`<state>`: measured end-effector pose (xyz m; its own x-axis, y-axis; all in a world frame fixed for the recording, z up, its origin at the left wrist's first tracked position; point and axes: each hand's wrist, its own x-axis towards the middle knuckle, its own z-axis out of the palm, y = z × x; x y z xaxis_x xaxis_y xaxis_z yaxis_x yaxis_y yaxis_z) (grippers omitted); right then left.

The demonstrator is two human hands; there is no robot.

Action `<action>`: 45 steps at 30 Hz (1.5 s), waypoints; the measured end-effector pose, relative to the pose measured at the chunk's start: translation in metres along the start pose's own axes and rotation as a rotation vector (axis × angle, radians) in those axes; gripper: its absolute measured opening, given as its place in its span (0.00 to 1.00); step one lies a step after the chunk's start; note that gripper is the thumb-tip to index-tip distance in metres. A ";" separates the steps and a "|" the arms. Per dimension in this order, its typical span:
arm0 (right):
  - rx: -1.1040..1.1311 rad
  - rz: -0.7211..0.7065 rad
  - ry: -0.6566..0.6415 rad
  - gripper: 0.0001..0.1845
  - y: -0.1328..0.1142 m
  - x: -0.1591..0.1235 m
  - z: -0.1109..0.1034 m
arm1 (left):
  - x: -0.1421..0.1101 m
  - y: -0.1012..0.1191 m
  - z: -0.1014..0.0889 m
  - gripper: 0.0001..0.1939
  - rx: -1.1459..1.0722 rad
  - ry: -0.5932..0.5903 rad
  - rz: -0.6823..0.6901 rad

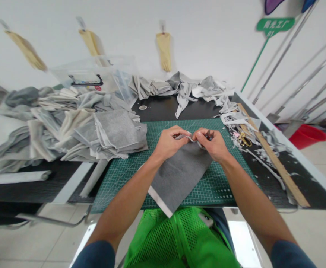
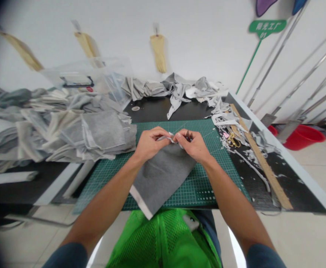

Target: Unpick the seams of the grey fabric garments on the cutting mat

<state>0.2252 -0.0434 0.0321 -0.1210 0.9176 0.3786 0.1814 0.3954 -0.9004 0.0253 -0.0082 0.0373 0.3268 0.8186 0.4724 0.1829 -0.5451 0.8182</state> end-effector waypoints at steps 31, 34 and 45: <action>-0.315 -0.154 0.134 0.19 0.019 0.008 -0.005 | 0.004 -0.018 -0.002 0.10 0.015 0.094 -0.079; -0.341 -0.095 0.105 0.22 0.023 0.010 -0.004 | 0.007 -0.025 -0.001 0.12 -0.059 0.104 -0.115; -0.525 0.043 0.109 0.29 0.035 0.009 -0.009 | 0.008 -0.025 0.001 0.15 -0.095 0.069 -0.239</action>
<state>0.2396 -0.0206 0.0058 -0.0060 0.9212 0.3890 0.6512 0.2988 -0.6976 0.0245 0.0119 0.0200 0.2205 0.9342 0.2805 0.1588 -0.3181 0.9347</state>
